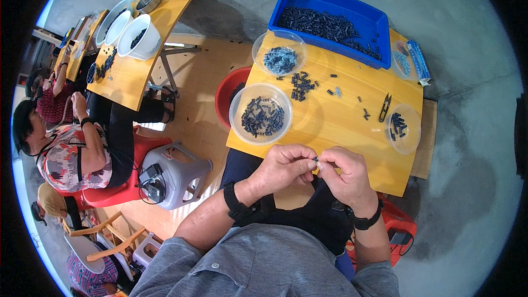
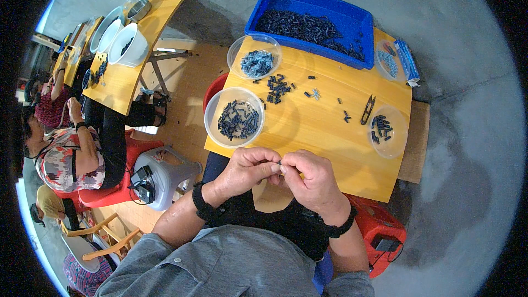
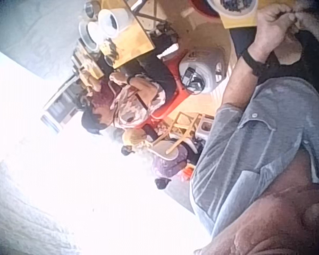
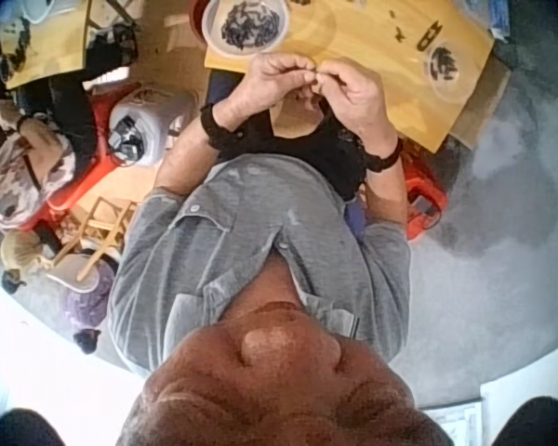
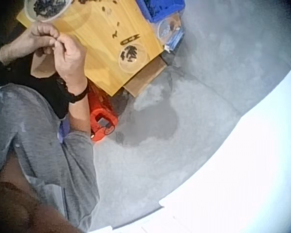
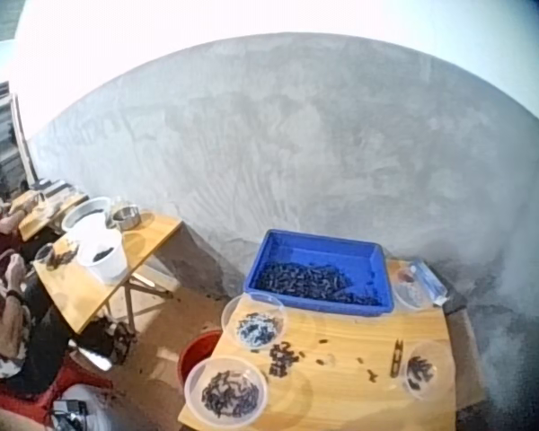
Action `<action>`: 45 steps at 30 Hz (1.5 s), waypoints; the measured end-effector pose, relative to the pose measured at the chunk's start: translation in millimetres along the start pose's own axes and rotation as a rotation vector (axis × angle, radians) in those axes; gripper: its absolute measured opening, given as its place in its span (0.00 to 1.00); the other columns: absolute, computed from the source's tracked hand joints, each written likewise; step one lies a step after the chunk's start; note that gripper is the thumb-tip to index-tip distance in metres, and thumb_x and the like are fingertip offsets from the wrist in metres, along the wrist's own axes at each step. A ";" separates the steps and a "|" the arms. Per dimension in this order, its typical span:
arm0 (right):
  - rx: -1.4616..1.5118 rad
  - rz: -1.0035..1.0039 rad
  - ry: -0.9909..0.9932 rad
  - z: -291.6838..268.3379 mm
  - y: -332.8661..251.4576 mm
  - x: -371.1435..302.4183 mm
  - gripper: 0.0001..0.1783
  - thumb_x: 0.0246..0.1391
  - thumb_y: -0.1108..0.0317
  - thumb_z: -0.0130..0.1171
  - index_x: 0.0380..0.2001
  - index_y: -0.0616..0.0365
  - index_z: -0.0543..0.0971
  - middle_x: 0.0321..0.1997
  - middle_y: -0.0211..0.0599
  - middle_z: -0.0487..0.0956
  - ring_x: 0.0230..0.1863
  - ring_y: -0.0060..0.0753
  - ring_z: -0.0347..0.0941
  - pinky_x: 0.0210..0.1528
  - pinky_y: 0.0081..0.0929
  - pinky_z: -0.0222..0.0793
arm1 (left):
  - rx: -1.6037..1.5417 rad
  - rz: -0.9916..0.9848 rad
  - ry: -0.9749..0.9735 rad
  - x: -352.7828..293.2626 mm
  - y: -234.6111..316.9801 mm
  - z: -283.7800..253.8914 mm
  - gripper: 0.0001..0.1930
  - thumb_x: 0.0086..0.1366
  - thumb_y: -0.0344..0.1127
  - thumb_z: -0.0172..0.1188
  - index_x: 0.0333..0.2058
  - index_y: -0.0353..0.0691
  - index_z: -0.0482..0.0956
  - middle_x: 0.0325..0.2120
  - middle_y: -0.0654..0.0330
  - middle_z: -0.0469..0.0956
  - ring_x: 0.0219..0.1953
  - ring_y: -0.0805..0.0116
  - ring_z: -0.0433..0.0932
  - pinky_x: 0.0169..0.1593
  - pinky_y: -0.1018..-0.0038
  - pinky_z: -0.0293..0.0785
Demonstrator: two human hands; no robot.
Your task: Assembling small plastic components at a workshop table.
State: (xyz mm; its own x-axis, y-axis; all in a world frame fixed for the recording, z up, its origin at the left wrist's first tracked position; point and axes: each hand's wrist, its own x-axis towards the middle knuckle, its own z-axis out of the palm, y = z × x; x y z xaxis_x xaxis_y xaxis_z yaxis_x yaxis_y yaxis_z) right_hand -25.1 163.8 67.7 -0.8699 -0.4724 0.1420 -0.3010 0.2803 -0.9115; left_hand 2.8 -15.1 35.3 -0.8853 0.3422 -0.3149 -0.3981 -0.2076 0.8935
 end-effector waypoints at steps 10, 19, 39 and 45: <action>-0.034 0.058 -0.030 7.6 9.9 -8.5 0.01 0.48 0.76 0.55 0.27 0.62 0.74 0.23 0.43 0.74 0.25 0.44 0.73 0.29 0.34 0.68 | -0.031 -0.041 -0.023 1.4 -18.8 -3.0 0.05 0.64 0.26 0.55 0.36 0.33 0.78 0.27 0.64 0.78 0.28 0.79 0.76 0.34 0.81 0.75; 0.275 0.532 -0.128 -10.9 69.8 -4.3 0.06 0.54 0.72 0.53 0.29 0.65 0.75 0.22 0.31 0.75 0.23 0.20 0.72 0.27 0.21 0.68 | -0.015 -0.138 -0.029 15.2 -57.5 7.0 0.07 0.64 0.28 0.55 0.37 0.32 0.77 0.27 0.63 0.78 0.29 0.78 0.76 0.34 0.81 0.74; -0.579 0.126 0.140 17.8 122.8 123.9 0.13 0.52 0.74 0.51 0.42 0.62 0.73 0.27 0.56 0.77 0.33 0.58 0.74 0.35 0.48 0.69 | 0.419 0.133 0.191 28.3 -82.1 -13.6 0.07 0.60 0.27 0.57 0.35 0.30 0.77 0.24 0.57 0.78 0.23 0.71 0.78 0.29 0.76 0.75; -0.725 0.241 0.024 17.9 122.6 132.4 0.07 0.54 0.70 0.50 0.33 0.62 0.73 0.26 0.53 0.77 0.31 0.56 0.75 0.34 0.49 0.70 | 0.278 -0.032 0.174 27.8 -72.3 -13.2 0.07 0.59 0.28 0.60 0.35 0.31 0.78 0.27 0.59 0.78 0.30 0.74 0.77 0.35 0.76 0.75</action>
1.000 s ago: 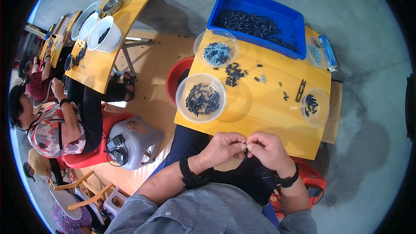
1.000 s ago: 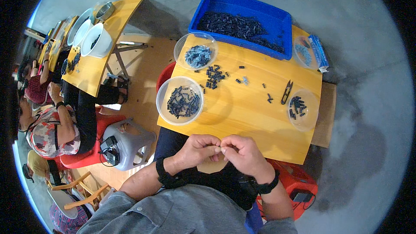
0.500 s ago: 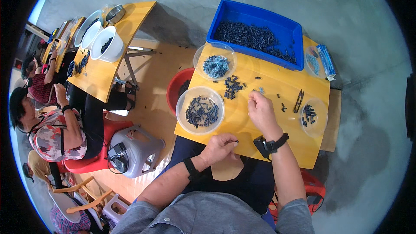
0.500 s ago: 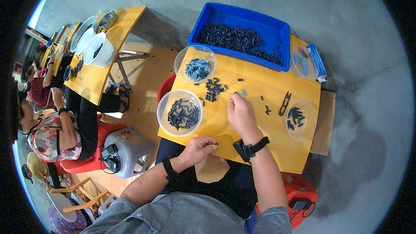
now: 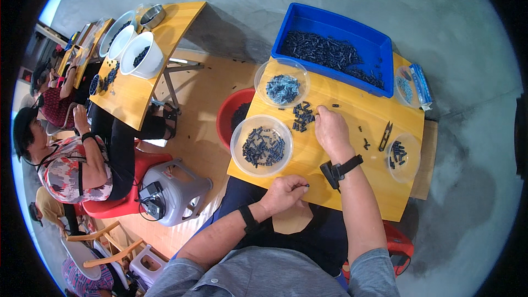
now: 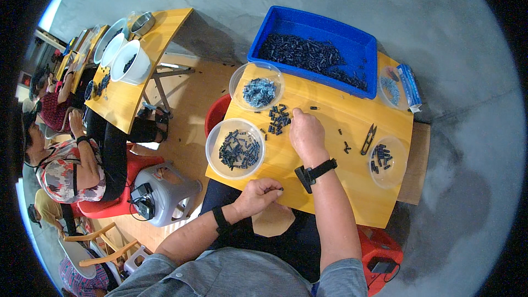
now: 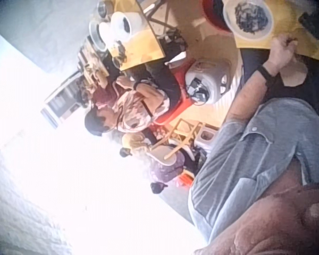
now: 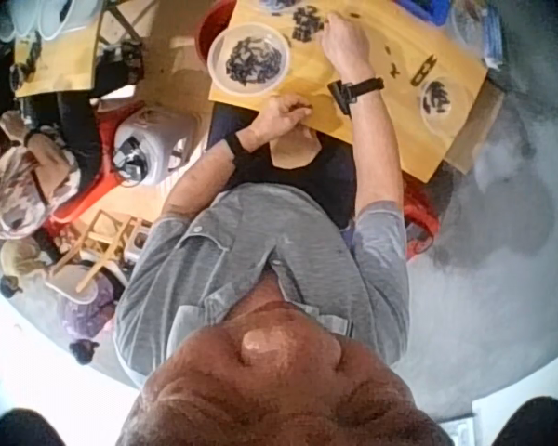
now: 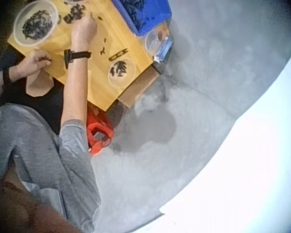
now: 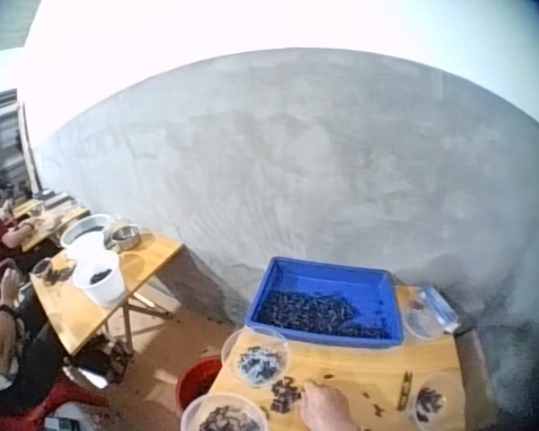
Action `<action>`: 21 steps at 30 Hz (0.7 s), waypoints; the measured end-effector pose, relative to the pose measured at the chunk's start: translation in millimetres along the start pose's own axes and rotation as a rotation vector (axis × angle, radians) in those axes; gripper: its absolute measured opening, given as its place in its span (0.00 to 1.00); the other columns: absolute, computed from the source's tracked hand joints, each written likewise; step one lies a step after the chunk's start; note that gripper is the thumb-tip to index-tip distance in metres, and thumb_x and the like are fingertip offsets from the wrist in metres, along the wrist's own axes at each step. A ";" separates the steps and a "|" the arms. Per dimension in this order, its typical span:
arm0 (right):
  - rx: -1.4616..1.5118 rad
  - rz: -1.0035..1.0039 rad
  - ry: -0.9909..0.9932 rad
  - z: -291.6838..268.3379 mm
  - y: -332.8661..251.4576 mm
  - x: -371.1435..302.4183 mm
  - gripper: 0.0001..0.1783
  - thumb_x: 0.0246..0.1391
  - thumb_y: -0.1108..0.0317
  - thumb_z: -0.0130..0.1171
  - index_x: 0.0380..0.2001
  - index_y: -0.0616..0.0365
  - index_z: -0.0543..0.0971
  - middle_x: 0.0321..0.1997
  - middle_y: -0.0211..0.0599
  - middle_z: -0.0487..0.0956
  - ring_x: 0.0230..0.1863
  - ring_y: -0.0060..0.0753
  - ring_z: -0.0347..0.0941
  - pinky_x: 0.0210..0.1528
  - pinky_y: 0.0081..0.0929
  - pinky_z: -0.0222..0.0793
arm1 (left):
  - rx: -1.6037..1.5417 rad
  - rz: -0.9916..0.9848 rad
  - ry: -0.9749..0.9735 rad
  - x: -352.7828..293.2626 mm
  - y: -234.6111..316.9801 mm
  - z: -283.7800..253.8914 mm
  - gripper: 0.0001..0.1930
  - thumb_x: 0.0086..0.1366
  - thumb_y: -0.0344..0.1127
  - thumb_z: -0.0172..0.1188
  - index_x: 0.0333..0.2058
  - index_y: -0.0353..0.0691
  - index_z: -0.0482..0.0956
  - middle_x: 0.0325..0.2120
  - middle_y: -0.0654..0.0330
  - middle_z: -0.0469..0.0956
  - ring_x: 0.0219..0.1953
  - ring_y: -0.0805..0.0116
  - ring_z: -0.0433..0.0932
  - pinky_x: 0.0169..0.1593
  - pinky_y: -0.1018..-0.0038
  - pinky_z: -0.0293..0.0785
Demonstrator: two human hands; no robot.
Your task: Assembling small plastic components at a workshop table.
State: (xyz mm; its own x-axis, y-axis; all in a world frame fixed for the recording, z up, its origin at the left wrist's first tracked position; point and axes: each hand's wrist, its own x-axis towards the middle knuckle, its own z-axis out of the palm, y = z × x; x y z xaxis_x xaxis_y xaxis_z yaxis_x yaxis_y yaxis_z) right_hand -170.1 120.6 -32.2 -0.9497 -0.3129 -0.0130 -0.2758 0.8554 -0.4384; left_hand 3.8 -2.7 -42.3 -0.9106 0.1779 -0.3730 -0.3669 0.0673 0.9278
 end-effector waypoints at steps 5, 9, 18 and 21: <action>-0.041 0.031 0.024 5.4 -0.5 0.4 0.06 0.53 0.70 0.52 0.29 0.63 0.73 0.26 0.54 0.76 0.32 0.57 0.74 0.36 0.48 0.69 | 0.031 -0.027 -0.025 2.3 0.4 -1.3 0.06 0.60 0.28 0.58 0.35 0.31 0.77 0.25 0.61 0.78 0.27 0.76 0.77 0.32 0.77 0.75; -0.074 0.046 0.058 11.2 0.8 -2.6 0.07 0.53 0.70 0.52 0.27 0.63 0.72 0.26 0.53 0.76 0.31 0.56 0.74 0.35 0.47 0.70 | 0.005 0.050 0.000 3.1 -4.8 1.2 0.06 0.61 0.27 0.56 0.35 0.30 0.76 0.21 0.60 0.77 0.22 0.75 0.77 0.27 0.77 0.74; -0.206 -0.006 0.067 7.6 -5.8 -32.8 0.05 0.51 0.72 0.51 0.28 0.63 0.73 0.29 0.51 0.76 0.30 0.52 0.76 0.33 0.44 0.73 | -0.035 -0.003 -0.007 1.6 -10.0 -0.1 0.06 0.62 0.28 0.55 0.35 0.31 0.76 0.21 0.61 0.77 0.22 0.76 0.76 0.27 0.78 0.73; -0.228 0.004 0.073 7.2 -1.0 -46.2 0.05 0.51 0.73 0.51 0.28 0.63 0.73 0.29 0.51 0.76 0.29 0.52 0.76 0.32 0.44 0.73 | -0.008 0.020 -0.012 1.5 -13.5 0.8 0.06 0.62 0.28 0.55 0.35 0.32 0.76 0.21 0.62 0.76 0.22 0.77 0.76 0.28 0.79 0.73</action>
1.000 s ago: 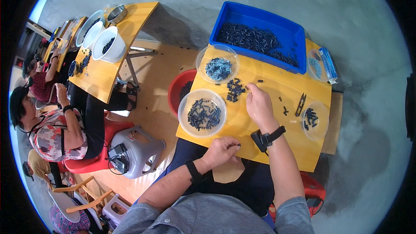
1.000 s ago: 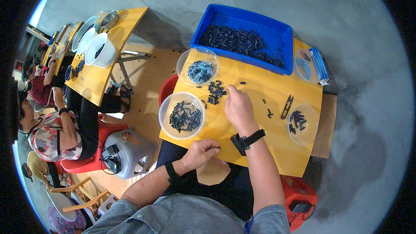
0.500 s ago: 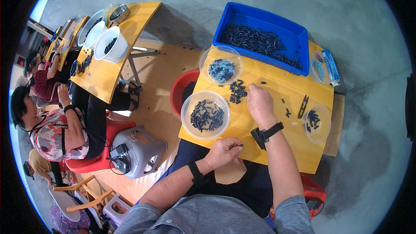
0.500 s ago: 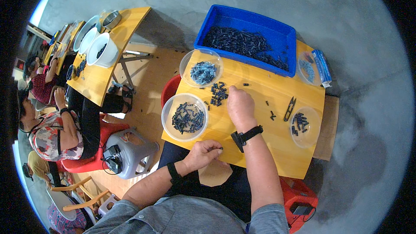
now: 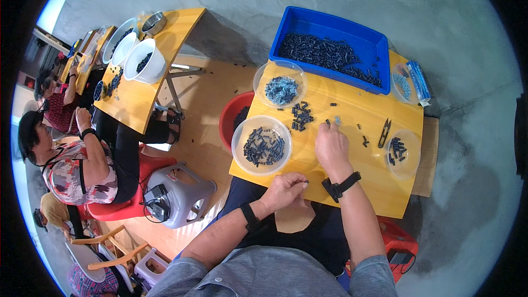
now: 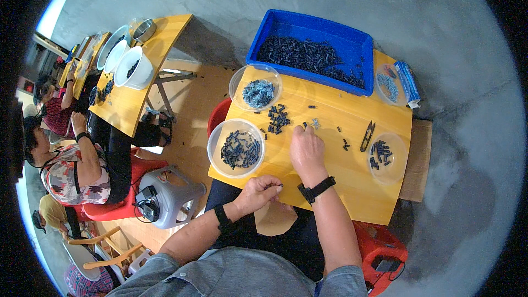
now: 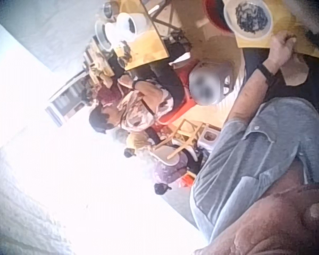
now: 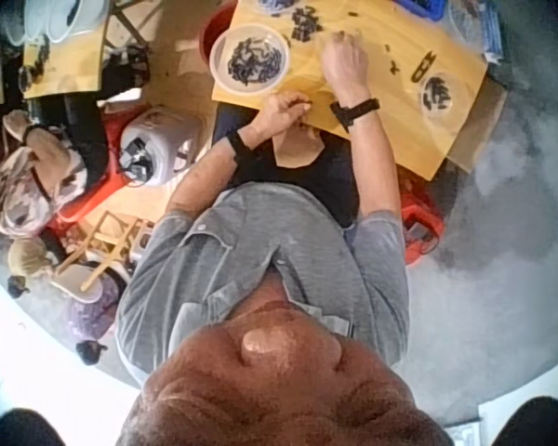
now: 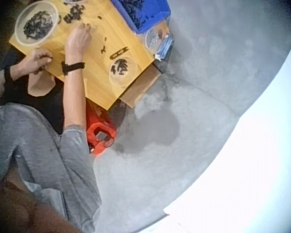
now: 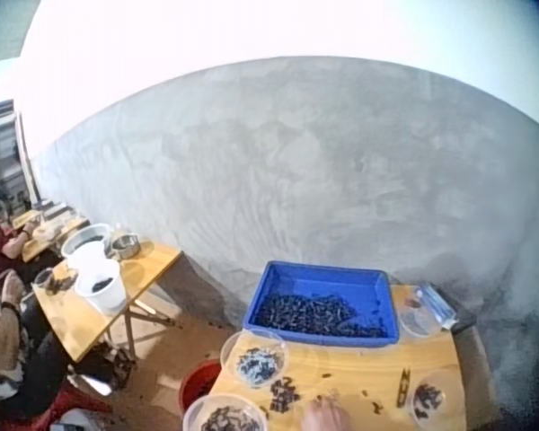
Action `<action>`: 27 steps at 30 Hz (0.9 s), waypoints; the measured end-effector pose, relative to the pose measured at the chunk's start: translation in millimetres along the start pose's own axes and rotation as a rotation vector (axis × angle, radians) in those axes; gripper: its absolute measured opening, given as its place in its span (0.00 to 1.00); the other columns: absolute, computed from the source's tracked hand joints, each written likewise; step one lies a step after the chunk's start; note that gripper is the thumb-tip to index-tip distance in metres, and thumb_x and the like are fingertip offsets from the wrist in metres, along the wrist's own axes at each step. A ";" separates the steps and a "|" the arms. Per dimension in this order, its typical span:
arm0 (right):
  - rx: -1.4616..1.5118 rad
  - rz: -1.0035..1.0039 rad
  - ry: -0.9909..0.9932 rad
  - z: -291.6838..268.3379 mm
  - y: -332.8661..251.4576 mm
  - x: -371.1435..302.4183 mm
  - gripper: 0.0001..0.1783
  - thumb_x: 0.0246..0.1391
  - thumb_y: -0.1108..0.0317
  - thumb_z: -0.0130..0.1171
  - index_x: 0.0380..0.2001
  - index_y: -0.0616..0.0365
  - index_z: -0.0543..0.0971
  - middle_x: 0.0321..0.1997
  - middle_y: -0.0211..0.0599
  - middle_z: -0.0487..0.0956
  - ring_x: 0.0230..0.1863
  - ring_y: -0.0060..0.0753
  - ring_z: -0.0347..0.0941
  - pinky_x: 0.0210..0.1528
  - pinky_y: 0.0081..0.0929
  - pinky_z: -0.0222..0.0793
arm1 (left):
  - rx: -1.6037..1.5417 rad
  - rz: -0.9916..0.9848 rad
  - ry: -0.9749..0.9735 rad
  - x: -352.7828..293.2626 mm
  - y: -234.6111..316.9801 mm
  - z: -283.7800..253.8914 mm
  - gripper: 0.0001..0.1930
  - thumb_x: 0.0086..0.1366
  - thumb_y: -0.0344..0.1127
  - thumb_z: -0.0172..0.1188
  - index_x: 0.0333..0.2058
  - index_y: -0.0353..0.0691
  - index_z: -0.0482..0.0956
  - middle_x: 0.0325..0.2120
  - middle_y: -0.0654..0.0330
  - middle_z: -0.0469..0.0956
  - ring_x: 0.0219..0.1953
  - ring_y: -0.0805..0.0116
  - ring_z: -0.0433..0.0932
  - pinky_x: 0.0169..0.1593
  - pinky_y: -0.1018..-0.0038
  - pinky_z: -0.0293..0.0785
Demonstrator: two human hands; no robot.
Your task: Assembling small plastic components at a workshop table.
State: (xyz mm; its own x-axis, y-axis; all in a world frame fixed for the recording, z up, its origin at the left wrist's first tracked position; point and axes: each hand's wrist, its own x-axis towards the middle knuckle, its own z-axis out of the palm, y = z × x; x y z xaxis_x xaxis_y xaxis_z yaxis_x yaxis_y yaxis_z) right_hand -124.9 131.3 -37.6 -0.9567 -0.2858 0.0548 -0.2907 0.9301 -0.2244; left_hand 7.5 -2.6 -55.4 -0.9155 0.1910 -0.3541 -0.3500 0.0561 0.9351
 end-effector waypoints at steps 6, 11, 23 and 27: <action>0.071 -0.032 -0.027 1.8 16.8 -18.2 0.05 0.49 0.75 0.50 0.30 0.64 0.73 0.31 0.53 0.75 0.27 0.53 0.75 0.31 0.44 0.72 | -0.164 -0.074 0.014 -8.4 5.7 4.0 0.06 0.64 0.30 0.56 0.36 0.34 0.76 0.24 0.65 0.76 0.27 0.79 0.75 0.32 0.80 0.73; 0.822 0.121 0.028 -1.1 33.0 -41.9 0.07 0.56 0.76 0.49 0.37 0.65 0.73 0.28 0.38 0.76 0.20 0.29 0.73 0.22 0.28 0.71 | -0.273 -0.020 0.012 -13.6 40.9 4.3 0.05 0.65 0.34 0.56 0.36 0.41 0.76 0.25 0.67 0.78 0.25 0.83 0.75 0.21 0.86 0.66; 1.508 0.281 -0.048 -84.0 -1.9 -96.6 0.07 0.56 0.76 0.55 0.36 0.68 0.77 0.28 0.34 0.77 0.24 0.21 0.74 0.27 0.18 0.72 | -0.359 0.084 0.026 -23.4 80.5 10.7 0.06 0.66 0.34 0.55 0.37 0.40 0.76 0.26 0.64 0.80 0.26 0.82 0.77 0.18 0.87 0.65; 1.455 0.260 -0.040 -98.9 -14.6 -101.2 0.07 0.55 0.76 0.55 0.37 0.68 0.77 0.26 0.33 0.77 0.25 0.20 0.74 0.29 0.17 0.72 | -0.386 0.090 0.000 -29.2 88.2 9.3 0.06 0.65 0.34 0.56 0.37 0.39 0.76 0.25 0.63 0.80 0.23 0.82 0.76 0.19 0.87 0.65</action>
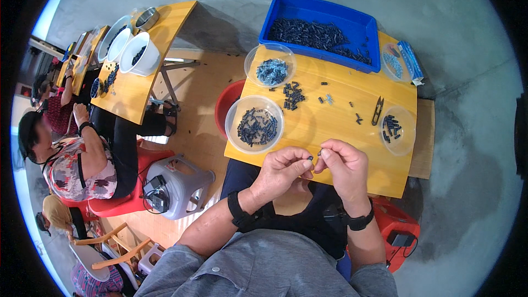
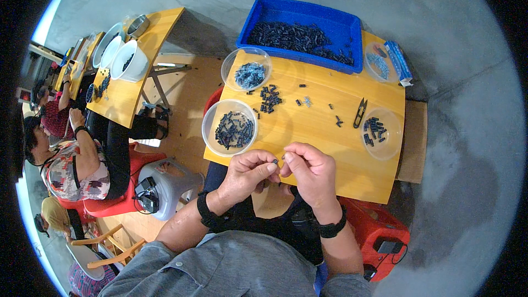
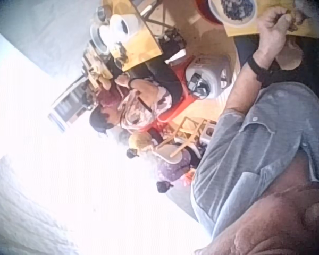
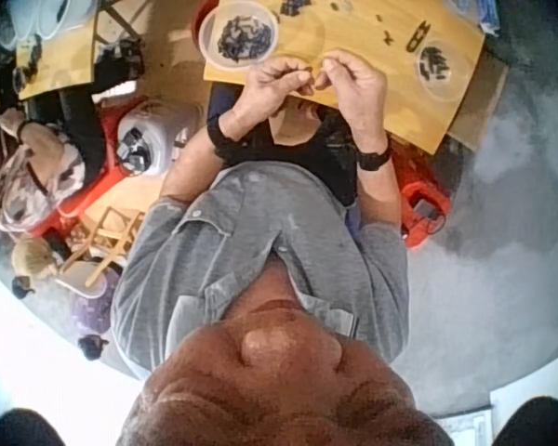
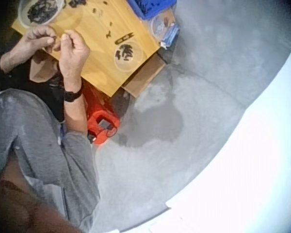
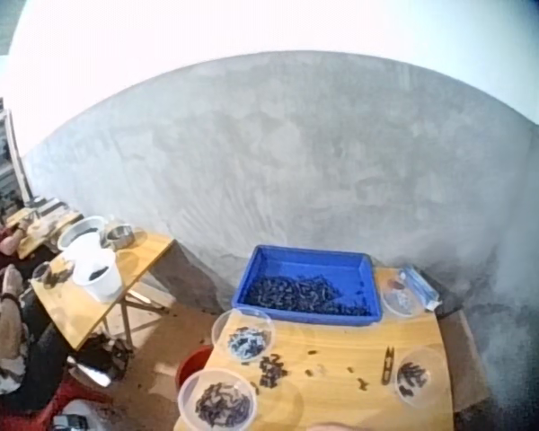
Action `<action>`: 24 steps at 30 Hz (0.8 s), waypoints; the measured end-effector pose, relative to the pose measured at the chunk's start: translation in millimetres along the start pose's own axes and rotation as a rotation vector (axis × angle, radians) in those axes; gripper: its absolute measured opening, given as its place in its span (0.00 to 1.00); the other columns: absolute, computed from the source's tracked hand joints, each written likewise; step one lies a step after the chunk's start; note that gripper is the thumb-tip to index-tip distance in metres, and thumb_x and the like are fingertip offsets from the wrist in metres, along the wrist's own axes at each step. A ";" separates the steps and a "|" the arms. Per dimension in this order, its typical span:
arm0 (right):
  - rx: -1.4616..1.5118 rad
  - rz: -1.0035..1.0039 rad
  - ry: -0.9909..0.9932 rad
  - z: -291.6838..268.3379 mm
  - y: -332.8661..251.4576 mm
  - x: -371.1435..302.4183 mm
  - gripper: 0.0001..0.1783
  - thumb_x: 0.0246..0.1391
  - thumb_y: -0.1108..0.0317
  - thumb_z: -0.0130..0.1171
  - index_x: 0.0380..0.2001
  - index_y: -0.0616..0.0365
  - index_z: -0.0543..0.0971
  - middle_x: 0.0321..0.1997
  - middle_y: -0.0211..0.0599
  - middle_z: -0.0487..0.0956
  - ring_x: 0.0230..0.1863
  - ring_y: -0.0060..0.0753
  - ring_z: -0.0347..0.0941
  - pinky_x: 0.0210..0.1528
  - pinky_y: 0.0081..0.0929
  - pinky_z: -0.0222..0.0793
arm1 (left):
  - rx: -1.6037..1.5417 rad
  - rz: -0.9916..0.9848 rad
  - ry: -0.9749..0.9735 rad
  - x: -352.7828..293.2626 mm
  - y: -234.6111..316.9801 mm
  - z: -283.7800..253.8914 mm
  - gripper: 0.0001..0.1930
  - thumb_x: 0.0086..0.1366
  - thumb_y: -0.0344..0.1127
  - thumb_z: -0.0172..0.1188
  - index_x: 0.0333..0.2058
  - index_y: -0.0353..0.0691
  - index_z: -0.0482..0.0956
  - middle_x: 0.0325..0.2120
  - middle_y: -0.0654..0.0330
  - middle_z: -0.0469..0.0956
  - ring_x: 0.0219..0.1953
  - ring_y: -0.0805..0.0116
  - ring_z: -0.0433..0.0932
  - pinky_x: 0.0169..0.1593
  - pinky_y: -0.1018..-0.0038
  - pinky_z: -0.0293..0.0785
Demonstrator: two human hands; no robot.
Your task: Assembling small plastic components at a workshop table.
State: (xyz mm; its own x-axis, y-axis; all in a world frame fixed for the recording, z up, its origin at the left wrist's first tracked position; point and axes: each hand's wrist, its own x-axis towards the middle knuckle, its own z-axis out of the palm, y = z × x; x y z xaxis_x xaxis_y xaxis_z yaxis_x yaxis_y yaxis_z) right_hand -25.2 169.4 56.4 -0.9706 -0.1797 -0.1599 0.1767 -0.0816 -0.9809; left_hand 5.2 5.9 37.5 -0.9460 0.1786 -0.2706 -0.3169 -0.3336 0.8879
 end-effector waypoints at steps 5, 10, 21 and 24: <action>-0.089 -0.099 -0.042 5.1 -0.7 -3.7 0.06 0.57 0.76 0.53 0.36 0.68 0.77 0.27 0.32 0.77 0.25 0.18 0.74 0.29 0.17 0.72 | 0.037 0.003 -0.005 -5.6 6.8 -0.9 0.06 0.65 0.34 0.56 0.38 0.39 0.77 0.24 0.63 0.80 0.22 0.83 0.75 0.19 0.87 0.65; -0.144 -0.148 -0.088 10.1 -7.5 -7.3 0.06 0.56 0.77 0.52 0.35 0.68 0.76 0.28 0.33 0.76 0.26 0.19 0.74 0.29 0.17 0.71 | 0.040 0.001 -0.024 -10.6 11.1 -2.5 0.07 0.65 0.34 0.56 0.38 0.39 0.78 0.23 0.65 0.80 0.22 0.83 0.75 0.19 0.87 0.65; -0.273 -0.215 -0.101 17.4 -14.0 -8.6 0.04 0.53 0.79 0.54 0.32 0.67 0.76 0.26 0.38 0.75 0.24 0.26 0.74 0.28 0.21 0.69 | 0.028 -0.030 -0.033 -14.7 11.8 -6.1 0.06 0.65 0.33 0.56 0.37 0.37 0.78 0.26 0.66 0.79 0.26 0.83 0.75 0.26 0.86 0.70; -0.412 -0.298 -0.111 17.4 -14.3 -7.0 0.04 0.50 0.78 0.55 0.31 0.65 0.77 0.25 0.41 0.75 0.25 0.34 0.73 0.28 0.26 0.68 | 0.022 -0.015 -0.029 -14.3 11.0 -6.5 0.06 0.65 0.34 0.57 0.37 0.39 0.78 0.25 0.66 0.79 0.24 0.83 0.75 0.21 0.88 0.66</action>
State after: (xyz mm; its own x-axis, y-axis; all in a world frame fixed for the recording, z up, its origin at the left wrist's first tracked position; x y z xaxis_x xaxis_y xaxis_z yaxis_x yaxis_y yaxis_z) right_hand -18.2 154.8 73.4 -0.9419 -0.3122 0.1236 -0.2053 0.2440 -0.9478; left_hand 14.8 -6.3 48.8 -0.9385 0.2104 -0.2737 -0.3296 -0.3106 0.8916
